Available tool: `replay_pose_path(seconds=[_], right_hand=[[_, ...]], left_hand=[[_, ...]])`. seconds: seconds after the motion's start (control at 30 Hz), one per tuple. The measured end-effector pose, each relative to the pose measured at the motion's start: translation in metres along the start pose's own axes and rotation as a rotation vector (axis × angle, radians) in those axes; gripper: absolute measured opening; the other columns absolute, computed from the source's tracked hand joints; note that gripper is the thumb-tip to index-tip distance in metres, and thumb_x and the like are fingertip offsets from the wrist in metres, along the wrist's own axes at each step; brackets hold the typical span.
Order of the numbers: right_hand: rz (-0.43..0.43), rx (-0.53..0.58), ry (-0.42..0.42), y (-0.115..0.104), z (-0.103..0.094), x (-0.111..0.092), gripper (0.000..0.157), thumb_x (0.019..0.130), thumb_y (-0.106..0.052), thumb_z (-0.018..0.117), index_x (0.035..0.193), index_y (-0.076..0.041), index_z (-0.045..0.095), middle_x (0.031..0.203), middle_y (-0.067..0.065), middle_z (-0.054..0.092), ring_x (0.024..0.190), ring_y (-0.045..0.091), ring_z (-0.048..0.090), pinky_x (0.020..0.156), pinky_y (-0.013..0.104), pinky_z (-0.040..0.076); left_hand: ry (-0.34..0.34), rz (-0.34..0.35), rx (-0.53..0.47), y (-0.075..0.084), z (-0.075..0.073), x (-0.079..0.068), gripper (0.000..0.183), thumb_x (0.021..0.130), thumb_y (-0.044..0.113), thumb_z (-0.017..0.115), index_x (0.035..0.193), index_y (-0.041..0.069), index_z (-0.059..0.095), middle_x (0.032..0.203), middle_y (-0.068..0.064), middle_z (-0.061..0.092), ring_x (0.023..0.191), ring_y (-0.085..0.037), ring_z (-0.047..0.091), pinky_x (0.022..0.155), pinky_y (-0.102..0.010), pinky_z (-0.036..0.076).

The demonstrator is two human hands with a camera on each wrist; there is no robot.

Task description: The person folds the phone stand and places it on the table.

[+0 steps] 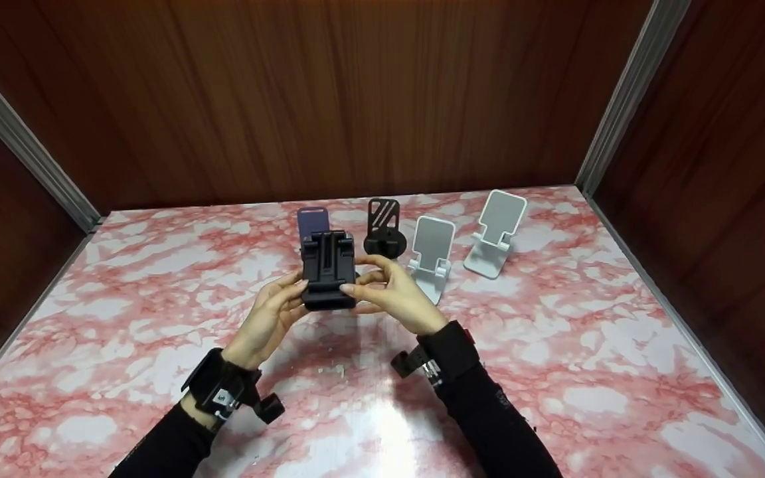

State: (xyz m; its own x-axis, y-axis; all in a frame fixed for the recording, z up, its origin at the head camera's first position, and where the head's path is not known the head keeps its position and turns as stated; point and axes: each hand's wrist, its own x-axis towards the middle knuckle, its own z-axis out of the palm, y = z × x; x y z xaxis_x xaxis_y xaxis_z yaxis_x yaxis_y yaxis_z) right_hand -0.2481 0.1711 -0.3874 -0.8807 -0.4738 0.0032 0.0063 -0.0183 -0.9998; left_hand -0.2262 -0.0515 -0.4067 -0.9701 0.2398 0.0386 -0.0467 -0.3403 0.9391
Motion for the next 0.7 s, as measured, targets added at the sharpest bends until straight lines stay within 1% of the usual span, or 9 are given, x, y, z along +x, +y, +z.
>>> replay_pose_path(seconds=[0.13, 0.33, 0.5, 0.57, 0.63, 0.67, 0.7], right_hand=[[-0.007, -0.007, 0.022, 0.0008, 0.0013, 0.0005, 0.066, 0.093, -0.002, 0.064, 0.149, 0.006, 0.029, 0.104, 0.005, 0.061, 0.089, 0.013, 0.068, 0.085, 0.040, 0.061], [-0.040, -0.026, 0.057, 0.0039, 0.0032, 0.0024, 0.066, 0.090, 0.002, 0.066, 0.146, 0.006, 0.034, 0.094, 0.002, 0.064, 0.083, 0.012, 0.067, 0.083, 0.042, 0.061], [-0.062, -0.015, 0.072, 0.0055, 0.0062, 0.0034, 0.066, 0.087, 0.006, 0.067, 0.145, 0.007, 0.035, 0.091, 0.002, 0.065, 0.081, 0.012, 0.068, 0.080, 0.037, 0.062], [-0.062, -0.017, 0.077, 0.0057, 0.0070, 0.0033, 0.067, 0.087, 0.007, 0.067, 0.145, 0.007, 0.035, 0.091, 0.002, 0.066, 0.081, 0.012, 0.068, 0.080, 0.037, 0.062], [-0.064, -0.051, 0.078, 0.0053, 0.0072, 0.0030, 0.066, 0.087, 0.006, 0.067, 0.145, 0.007, 0.036, 0.093, 0.003, 0.065, 0.082, 0.012, 0.068, 0.080, 0.037, 0.062], [-0.073, -0.087, 0.080, 0.0049, 0.0072, 0.0028, 0.065, 0.087, 0.005, 0.068, 0.145, 0.007, 0.038, 0.094, 0.004, 0.065, 0.083, 0.012, 0.069, 0.080, 0.037, 0.062], [-0.096, -0.149, 0.081, 0.0042, 0.0069, 0.0026, 0.064, 0.087, 0.003, 0.069, 0.144, 0.007, 0.040, 0.096, 0.007, 0.066, 0.085, 0.014, 0.069, 0.080, 0.037, 0.062]], left_hand=[[-0.004, -0.003, 0.006, -0.0002, -0.0006, 0.0005, 0.057, 0.100, 0.011, 0.049, 0.151, -0.007, 0.028, 0.139, -0.025, 0.055, 0.095, -0.009, 0.067, 0.096, -0.027, 0.055], [-0.007, 0.008, 0.038, -0.0014, -0.0023, 0.0009, 0.058, 0.101, 0.005, 0.046, 0.151, -0.010, 0.022, 0.141, -0.030, 0.051, 0.100, -0.010, 0.067, 0.100, -0.030, 0.054], [0.004, 0.014, 0.071, -0.0011, -0.0031, 0.0009, 0.057, 0.101, 0.002, 0.045, 0.151, -0.010, 0.022, 0.142, -0.031, 0.050, 0.108, -0.016, 0.067, 0.101, -0.032, 0.053], [0.009, 0.015, 0.083, -0.0002, -0.0033, 0.0009, 0.057, 0.100, 0.002, 0.046, 0.151, -0.009, 0.024, 0.141, -0.030, 0.050, 0.108, -0.016, 0.067, 0.101, -0.032, 0.053], [0.017, 0.017, 0.090, 0.0011, -0.0041, 0.0012, 0.056, 0.100, 0.002, 0.047, 0.151, -0.009, 0.026, 0.140, -0.030, 0.051, 0.105, -0.014, 0.067, 0.100, -0.032, 0.054], [0.019, 0.016, 0.090, 0.0019, -0.0047, 0.0016, 0.055, 0.100, 0.002, 0.048, 0.150, -0.008, 0.028, 0.140, -0.030, 0.052, 0.103, -0.013, 0.067, 0.099, -0.031, 0.055], [0.025, 0.015, 0.089, 0.0030, -0.0055, 0.0019, 0.055, 0.099, 0.002, 0.048, 0.150, -0.008, 0.029, 0.139, -0.030, 0.053, 0.100, -0.012, 0.067, 0.097, -0.031, 0.055]])
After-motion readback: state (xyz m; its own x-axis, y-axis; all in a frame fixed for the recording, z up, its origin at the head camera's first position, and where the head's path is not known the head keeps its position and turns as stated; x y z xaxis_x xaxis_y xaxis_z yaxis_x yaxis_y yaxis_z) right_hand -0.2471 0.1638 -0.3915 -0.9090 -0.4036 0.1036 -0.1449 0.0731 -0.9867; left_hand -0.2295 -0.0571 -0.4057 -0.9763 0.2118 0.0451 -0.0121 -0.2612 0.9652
